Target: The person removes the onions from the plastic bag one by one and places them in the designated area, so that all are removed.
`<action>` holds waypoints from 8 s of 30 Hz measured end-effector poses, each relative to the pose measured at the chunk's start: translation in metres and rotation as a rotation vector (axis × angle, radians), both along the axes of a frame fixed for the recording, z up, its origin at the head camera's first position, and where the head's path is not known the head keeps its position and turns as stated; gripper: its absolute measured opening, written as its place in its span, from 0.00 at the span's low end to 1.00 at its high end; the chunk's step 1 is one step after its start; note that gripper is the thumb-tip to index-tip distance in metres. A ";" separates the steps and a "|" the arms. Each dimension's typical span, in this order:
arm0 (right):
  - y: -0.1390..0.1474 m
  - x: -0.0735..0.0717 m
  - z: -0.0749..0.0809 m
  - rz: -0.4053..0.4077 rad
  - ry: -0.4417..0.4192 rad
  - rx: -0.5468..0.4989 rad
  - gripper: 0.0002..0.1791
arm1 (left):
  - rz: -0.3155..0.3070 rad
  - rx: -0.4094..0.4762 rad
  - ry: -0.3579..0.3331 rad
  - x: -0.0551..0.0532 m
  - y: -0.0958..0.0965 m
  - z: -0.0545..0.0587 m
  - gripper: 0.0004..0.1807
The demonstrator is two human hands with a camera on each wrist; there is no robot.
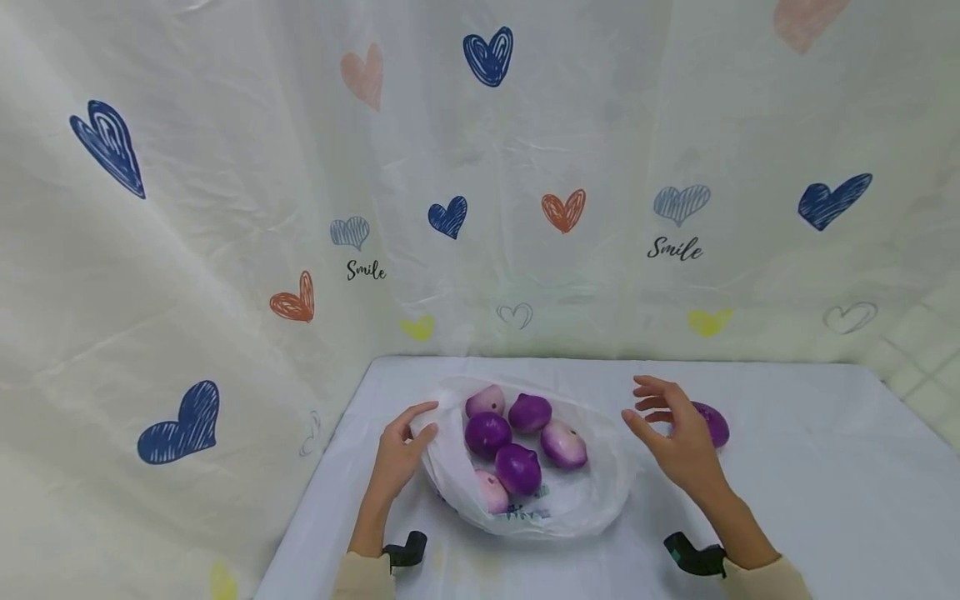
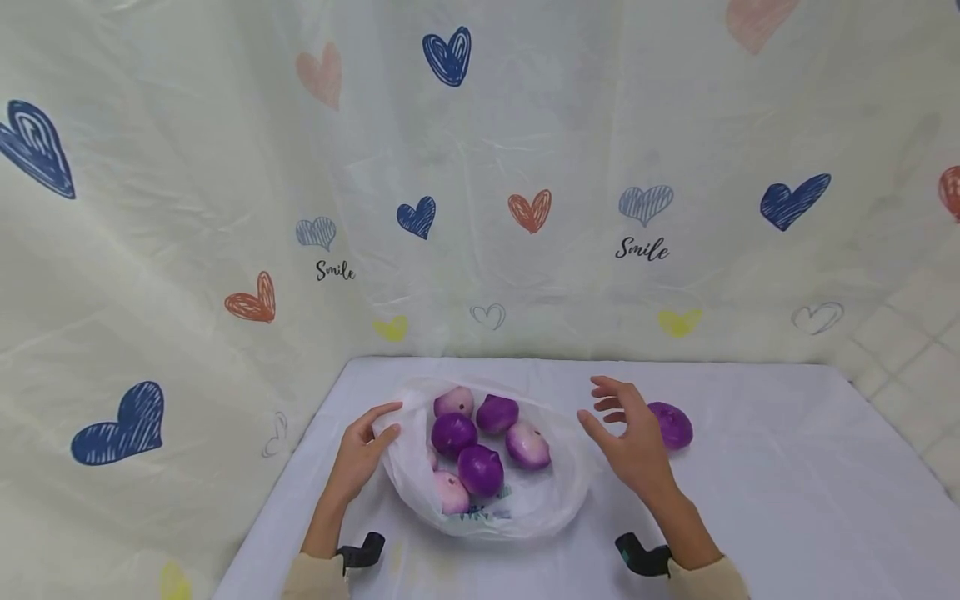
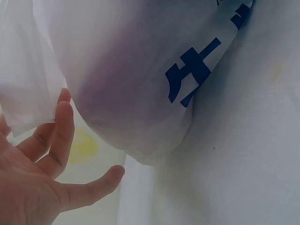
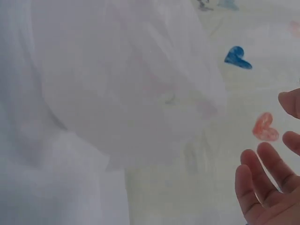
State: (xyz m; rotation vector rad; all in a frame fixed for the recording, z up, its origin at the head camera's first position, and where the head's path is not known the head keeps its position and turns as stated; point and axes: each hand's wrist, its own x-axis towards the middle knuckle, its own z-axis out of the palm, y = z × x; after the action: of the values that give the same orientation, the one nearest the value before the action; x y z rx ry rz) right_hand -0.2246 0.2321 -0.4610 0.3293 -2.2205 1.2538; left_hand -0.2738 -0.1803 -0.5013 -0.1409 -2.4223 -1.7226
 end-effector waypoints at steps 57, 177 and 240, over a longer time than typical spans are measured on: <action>-0.124 0.002 -0.051 0.330 -0.337 0.342 0.38 | -0.006 -0.017 0.001 0.004 0.002 0.001 0.20; 0.175 -0.010 -0.055 -0.316 -0.581 0.001 0.48 | -0.009 -0.019 -0.028 0.003 -0.002 -0.009 0.24; 0.185 -0.015 -0.065 -0.240 -0.514 0.130 0.51 | -0.015 -0.006 -0.036 0.004 -0.001 -0.007 0.24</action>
State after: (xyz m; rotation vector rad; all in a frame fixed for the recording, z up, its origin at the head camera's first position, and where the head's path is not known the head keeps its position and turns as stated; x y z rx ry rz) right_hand -0.2397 0.4169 -0.5256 -0.2374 -2.6786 1.1568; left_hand -0.2696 -0.1815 -0.5081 -0.1312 -2.4584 -1.7385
